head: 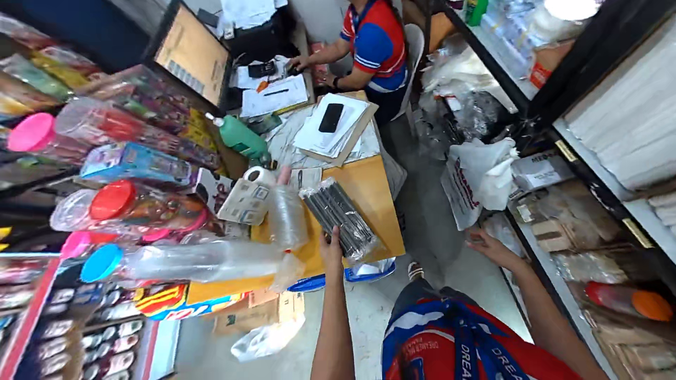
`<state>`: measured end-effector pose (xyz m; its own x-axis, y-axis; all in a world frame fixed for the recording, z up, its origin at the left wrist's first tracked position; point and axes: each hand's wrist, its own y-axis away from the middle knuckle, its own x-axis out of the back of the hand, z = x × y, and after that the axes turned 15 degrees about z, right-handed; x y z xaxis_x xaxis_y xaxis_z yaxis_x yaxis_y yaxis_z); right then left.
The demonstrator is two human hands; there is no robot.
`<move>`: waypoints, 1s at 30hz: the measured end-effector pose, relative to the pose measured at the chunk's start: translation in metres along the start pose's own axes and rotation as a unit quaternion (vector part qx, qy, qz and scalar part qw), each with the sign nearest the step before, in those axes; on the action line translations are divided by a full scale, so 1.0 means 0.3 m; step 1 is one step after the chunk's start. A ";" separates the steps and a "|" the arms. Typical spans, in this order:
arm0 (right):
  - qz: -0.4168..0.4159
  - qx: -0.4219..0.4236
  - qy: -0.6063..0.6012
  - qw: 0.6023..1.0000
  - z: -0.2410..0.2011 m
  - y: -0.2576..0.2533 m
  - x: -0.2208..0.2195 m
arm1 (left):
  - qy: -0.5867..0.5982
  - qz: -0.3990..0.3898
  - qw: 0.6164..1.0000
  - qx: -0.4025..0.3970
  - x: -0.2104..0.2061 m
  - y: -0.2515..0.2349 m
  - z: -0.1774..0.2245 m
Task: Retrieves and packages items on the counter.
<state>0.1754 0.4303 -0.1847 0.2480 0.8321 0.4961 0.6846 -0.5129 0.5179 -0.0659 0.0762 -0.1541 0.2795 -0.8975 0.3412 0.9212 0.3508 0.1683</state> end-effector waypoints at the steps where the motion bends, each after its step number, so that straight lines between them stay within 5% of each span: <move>1: -0.005 -0.011 0.011 1.000 0.012 -0.017 -0.005 | 0.008 0.001 1.000 0.004 -0.008 -0.029 -0.007; 8: -0.085 -0.040 0.083 0.992 0.029 -0.192 -0.079 | -0.078 -0.017 0.996 0.026 -0.058 -0.200 -0.109; 14: -0.122 -0.013 0.153 0.981 -0.030 -0.419 -0.054 | -0.148 0.031 0.984 -0.090 -0.027 -0.171 -0.098; 24: -0.152 -0.002 0.322 0.934 -0.096 -0.864 0.057 | -0.008 0.352 0.936 0.002 -0.106 0.121 -0.247; 30: -0.186 0.153 0.367 0.898 -0.427 -0.897 -0.092 | 0.017 0.433 0.897 0.091 -0.163 0.327 -0.306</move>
<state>-0.1036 0.5181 -0.2483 -0.4789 0.5119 0.7131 0.8109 -0.0533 0.5828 0.0356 0.1298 -0.2391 0.8792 -0.2748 0.3892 0.2975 0.9547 0.0022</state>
